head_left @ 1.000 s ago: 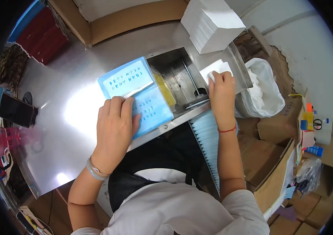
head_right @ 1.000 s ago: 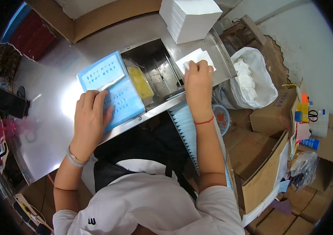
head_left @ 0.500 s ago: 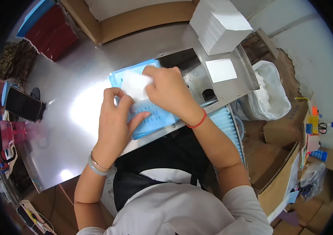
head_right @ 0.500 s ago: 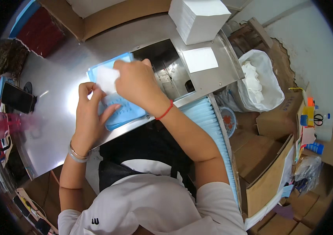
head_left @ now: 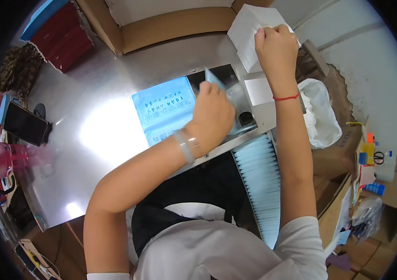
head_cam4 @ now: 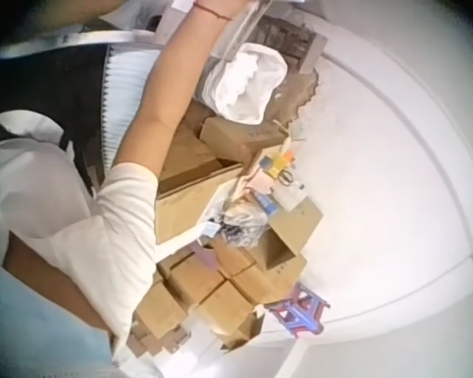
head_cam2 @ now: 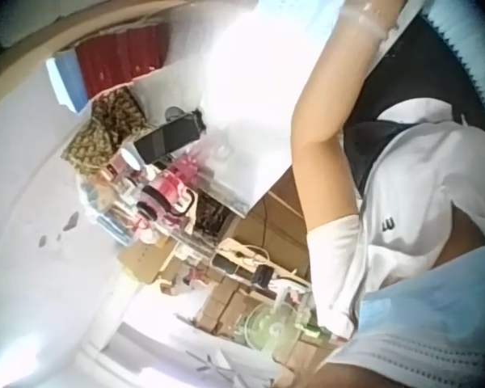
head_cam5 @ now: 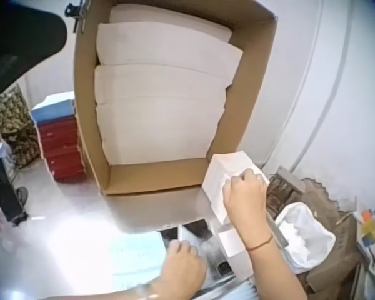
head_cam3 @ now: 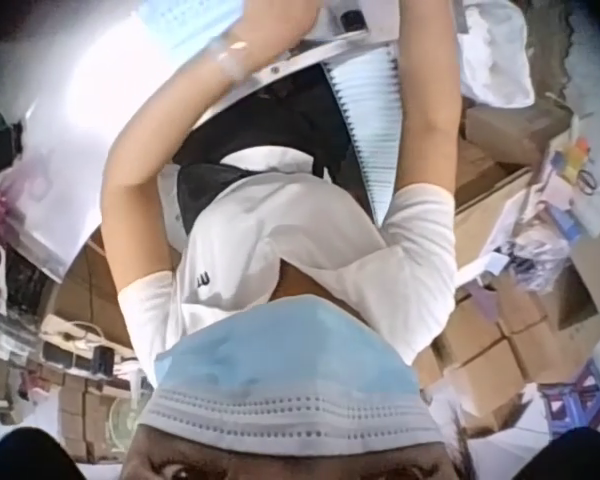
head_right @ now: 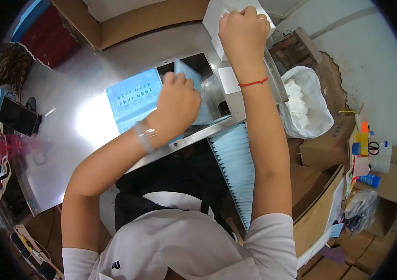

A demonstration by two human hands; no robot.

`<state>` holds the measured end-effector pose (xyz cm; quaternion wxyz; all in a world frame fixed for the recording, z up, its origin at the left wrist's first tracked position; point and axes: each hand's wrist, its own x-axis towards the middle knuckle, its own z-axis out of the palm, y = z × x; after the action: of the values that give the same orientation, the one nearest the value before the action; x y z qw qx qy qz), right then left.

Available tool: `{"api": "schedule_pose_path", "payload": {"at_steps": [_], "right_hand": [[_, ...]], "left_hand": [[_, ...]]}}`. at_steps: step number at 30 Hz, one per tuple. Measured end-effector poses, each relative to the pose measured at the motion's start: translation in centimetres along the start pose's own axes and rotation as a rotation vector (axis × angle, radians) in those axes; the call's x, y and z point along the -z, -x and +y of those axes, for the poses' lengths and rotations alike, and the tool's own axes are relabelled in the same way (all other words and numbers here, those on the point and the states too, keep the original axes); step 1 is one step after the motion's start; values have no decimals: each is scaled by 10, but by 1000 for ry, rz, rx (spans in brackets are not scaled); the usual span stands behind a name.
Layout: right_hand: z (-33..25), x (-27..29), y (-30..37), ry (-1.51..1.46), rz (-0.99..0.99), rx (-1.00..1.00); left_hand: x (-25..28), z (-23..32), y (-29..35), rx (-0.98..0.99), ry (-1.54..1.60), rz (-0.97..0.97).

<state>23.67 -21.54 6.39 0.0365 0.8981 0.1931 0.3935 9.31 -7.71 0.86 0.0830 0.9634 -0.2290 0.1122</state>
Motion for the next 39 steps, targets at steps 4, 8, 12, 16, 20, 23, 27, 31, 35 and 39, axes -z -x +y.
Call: {"api": "schedule_pose_path", "payload": {"at_steps": [4,8,12,16,20,23,27,31,35,39], "right_hand": [[20,5,-6,-196,-62,21],[55,10,2,-385,-31,65],[-45,59,57,-613,260,224],[-143,104,146,-910,-169,554],[-142,70,108,-647,-194,360],[-144,53,93,-1090,-328,418],[-66,41,36,-565,178,-118],[-3,0,-2,-99,121,6],[22,-15,-14,-134,-141,64],[40,-11,-25,-165,-271,127]], "left_hand": [[-1,7,8,-25,-89,-274],[40,-21,68,79,164,89],[56,-54,127,211,81,46],[40,-74,143,192,-111,46],[44,-51,134,343,230,224],[32,-44,140,172,55,233],[44,-40,129,234,131,70],[43,-37,113,242,109,142],[42,-40,105,359,165,26],[47,-44,105,358,119,-31]]}}
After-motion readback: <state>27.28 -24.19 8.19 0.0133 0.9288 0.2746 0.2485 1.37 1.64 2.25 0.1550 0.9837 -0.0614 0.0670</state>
